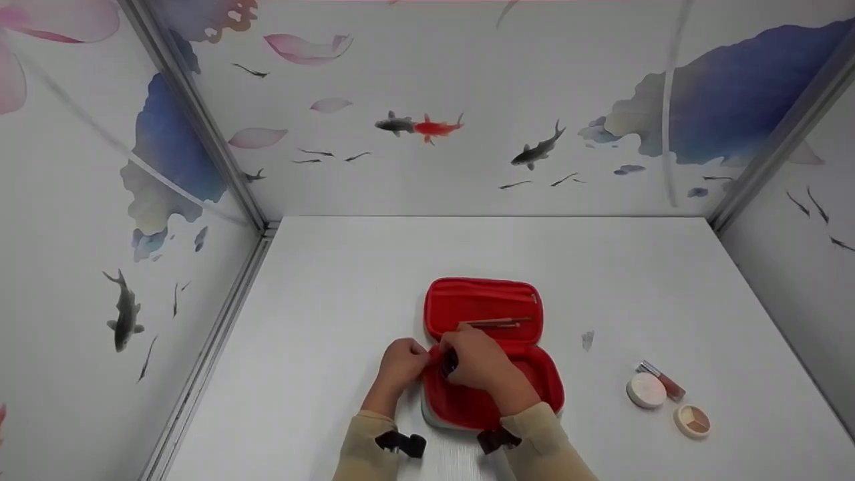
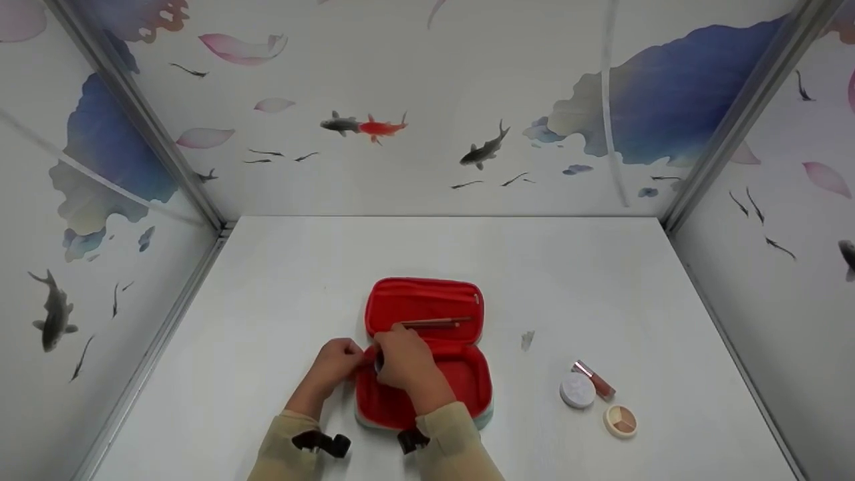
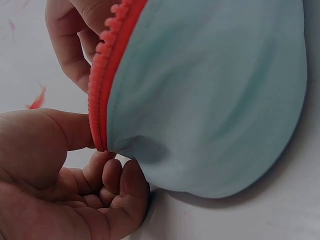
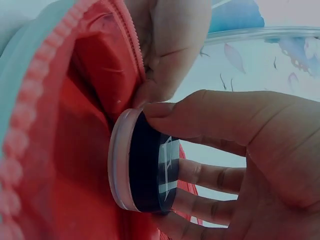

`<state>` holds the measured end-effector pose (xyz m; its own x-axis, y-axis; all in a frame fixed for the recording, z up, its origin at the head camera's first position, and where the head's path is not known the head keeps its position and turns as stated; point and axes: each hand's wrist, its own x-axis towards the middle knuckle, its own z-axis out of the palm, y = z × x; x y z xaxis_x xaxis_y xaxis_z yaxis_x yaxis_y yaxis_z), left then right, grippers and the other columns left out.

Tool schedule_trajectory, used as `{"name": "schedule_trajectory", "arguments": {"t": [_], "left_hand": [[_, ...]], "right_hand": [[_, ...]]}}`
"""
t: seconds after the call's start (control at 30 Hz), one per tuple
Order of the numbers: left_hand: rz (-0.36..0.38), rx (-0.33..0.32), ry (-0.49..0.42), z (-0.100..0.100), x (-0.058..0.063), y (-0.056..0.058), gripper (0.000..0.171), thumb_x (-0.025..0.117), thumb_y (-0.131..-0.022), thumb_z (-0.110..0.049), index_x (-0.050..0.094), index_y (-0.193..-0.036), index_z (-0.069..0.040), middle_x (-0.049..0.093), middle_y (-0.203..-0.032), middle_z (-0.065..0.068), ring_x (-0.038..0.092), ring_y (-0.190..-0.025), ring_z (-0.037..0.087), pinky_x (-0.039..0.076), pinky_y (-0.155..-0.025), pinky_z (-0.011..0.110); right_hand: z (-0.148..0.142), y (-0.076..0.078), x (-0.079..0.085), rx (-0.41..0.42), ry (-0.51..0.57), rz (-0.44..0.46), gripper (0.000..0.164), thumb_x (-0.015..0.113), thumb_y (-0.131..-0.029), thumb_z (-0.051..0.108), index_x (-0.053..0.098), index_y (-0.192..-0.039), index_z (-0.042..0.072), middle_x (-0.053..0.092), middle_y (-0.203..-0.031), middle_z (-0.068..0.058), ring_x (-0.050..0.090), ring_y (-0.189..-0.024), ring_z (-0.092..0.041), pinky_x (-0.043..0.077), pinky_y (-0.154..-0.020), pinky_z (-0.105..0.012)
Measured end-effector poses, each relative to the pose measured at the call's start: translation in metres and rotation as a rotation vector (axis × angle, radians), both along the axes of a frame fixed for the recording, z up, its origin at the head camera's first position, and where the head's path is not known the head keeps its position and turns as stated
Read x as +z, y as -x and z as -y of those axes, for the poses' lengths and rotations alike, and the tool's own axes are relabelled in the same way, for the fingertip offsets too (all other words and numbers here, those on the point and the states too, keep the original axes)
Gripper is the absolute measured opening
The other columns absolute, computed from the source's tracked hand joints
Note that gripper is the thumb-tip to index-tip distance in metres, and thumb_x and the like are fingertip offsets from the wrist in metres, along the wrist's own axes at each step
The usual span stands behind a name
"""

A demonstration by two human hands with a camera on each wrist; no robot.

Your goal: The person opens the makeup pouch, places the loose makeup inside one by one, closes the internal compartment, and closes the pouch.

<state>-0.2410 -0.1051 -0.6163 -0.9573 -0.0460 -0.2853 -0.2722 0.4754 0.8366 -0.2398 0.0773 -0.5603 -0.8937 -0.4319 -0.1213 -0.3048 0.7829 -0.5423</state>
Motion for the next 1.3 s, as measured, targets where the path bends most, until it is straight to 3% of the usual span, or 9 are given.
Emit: {"name": "schedule_trajectory", "arguments": {"t": [0.57, 1.03, 1.3], "left_hand": [[0.023, 0.001, 0.023, -0.001, 0.002, 0.002, 0.005, 0.069, -0.087, -0.013, 0.067, -0.085, -0.008, 0.060, -0.078, 0.002, 0.055, -0.071, 0.016, 0.043, -0.059, 0.026], [-0.028, -0.015, -0.003, 0.002, -0.002, 0.001, 0.009, 0.073, -0.084, -0.014, 0.067, -0.082, -0.007, 0.057, -0.073, -0.001, 0.052, -0.067, 0.014, 0.041, -0.057, 0.024], [-0.011, -0.005, -0.020, 0.002, 0.001, -0.001, 0.013, 0.075, -0.086, -0.016, 0.067, -0.083, -0.007, 0.058, -0.074, 0.001, 0.053, -0.069, 0.015, 0.042, -0.058, 0.025]], "right_hand": [[0.012, 0.004, -0.009, 0.008, -0.081, 0.045, 0.043, 0.093, -0.075, 0.009, 0.075, -0.112, 0.022, 0.064, -0.104, 0.001, 0.057, -0.099, -0.021, 0.061, -0.089, -0.046], [0.021, 0.004, -0.009, -0.011, -0.145, 0.063, 0.050, 0.097, -0.069, 0.010, 0.072, -0.111, 0.022, 0.062, -0.108, -0.004, 0.055, -0.103, -0.024, 0.061, -0.088, -0.048], [0.021, 0.005, -0.013, -0.025, -0.148, 0.061, 0.053, 0.097, -0.069, 0.012, 0.072, -0.114, 0.023, 0.062, -0.110, -0.003, 0.055, -0.107, -0.024, 0.062, -0.087, -0.048]]}}
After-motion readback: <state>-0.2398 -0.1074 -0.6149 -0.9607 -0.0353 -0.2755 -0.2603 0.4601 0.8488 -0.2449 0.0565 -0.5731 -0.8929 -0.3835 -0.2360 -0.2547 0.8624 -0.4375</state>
